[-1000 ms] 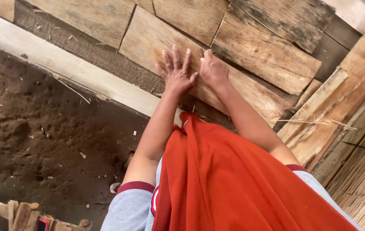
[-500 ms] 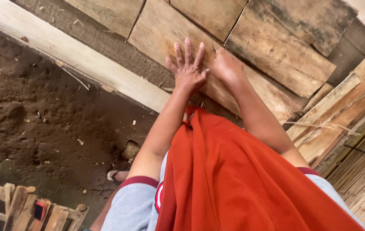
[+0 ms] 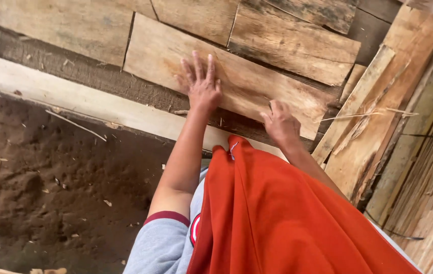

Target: The person uses a red utility knife to shave thin strips from a wooden plank placed on a workbench. They repeatedly draw the knife along the wood to remove shavings, then lift and reposition the plank to continue shaving different sections.

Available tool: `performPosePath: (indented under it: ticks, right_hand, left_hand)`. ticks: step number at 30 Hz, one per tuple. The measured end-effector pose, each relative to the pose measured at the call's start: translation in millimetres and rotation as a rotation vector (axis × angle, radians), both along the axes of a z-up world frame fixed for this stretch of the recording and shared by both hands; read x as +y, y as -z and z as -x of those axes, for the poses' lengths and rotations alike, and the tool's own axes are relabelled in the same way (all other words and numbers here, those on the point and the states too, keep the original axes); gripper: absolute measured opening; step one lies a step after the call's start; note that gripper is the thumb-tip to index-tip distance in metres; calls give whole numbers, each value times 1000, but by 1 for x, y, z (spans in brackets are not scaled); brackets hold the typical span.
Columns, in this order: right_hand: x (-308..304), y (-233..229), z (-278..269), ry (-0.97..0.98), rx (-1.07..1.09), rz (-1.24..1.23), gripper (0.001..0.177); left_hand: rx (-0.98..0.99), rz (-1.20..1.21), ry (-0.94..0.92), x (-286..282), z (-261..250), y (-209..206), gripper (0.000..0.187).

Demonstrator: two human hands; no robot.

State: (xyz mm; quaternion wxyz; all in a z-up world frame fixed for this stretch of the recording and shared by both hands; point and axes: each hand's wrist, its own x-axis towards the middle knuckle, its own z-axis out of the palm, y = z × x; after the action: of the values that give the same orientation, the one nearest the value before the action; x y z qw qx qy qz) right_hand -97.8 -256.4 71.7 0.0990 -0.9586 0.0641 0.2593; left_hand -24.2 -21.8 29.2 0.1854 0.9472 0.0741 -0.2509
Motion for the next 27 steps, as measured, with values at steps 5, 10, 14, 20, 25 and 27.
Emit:
performPosePath:
  ticks: [5, 10, 14, 20, 25, 27]
  right_hand:
    - [-13, -30, 20, -61, -68, -62, 75]
    - [-13, -33, 16, -63, 11, -137, 71]
    - [-26, -5, 19, -48, -21, -141, 64]
    - [-54, 53, 1, 58, -122, -117, 33]
    - [-33, 11, -15, 67, 30, -168, 28]
    - [-33, 25, -19, 5, -12, -137, 24]
  left_hand:
    - [-326, 26, 215, -44, 11, 18, 66]
    - [-339, -43, 305, -46, 12, 44, 63]
    - [-320, -55, 288, -50, 13, 49, 64]
    - [-373, 27, 310, -78, 11, 72, 73]
    - [-451, 65, 382, -96, 15, 69, 79]
    - [-427, 37, 401, -98, 18, 48, 72]
